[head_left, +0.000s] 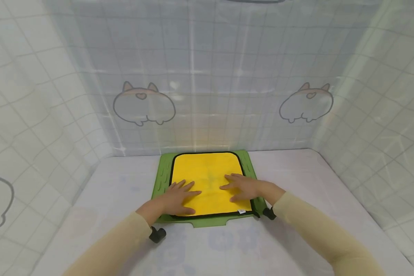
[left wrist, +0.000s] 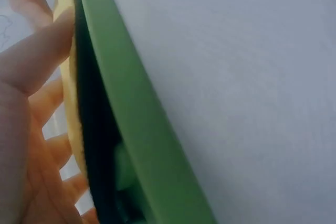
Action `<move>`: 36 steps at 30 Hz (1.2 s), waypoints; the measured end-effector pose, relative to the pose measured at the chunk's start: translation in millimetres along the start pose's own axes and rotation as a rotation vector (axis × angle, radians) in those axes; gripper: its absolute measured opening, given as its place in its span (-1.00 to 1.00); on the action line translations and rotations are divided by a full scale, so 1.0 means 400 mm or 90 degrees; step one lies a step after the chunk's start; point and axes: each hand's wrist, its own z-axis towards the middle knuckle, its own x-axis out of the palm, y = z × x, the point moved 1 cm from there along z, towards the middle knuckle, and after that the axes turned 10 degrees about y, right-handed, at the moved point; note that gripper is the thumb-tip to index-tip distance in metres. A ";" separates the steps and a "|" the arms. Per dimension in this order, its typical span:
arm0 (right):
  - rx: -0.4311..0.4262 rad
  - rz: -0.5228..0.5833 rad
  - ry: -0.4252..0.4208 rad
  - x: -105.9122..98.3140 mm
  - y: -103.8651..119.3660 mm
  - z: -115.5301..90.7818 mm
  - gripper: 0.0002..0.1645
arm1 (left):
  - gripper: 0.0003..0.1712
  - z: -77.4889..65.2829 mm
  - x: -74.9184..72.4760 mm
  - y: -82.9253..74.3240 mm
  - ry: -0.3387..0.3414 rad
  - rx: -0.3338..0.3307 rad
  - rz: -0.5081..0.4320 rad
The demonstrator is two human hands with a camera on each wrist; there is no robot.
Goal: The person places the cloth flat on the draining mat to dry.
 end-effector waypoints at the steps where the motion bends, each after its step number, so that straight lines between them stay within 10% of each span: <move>1: -0.002 0.001 0.001 0.002 -0.001 -0.003 -0.30 | -0.19 -0.003 0.002 0.000 0.003 0.001 -0.002; 13: -0.051 0.070 -0.026 0.017 -0.019 -0.065 -0.25 | -0.21 -0.056 0.012 0.008 -0.024 0.046 -0.046; 24: 0.041 0.090 -0.043 0.040 -0.060 -0.124 0.08 | -0.04 -0.106 0.024 0.076 -0.064 -0.058 -0.039; 36: 0.047 0.076 -0.053 0.056 -0.069 -0.136 0.14 | -0.06 -0.135 0.032 0.087 -0.056 -0.067 -0.045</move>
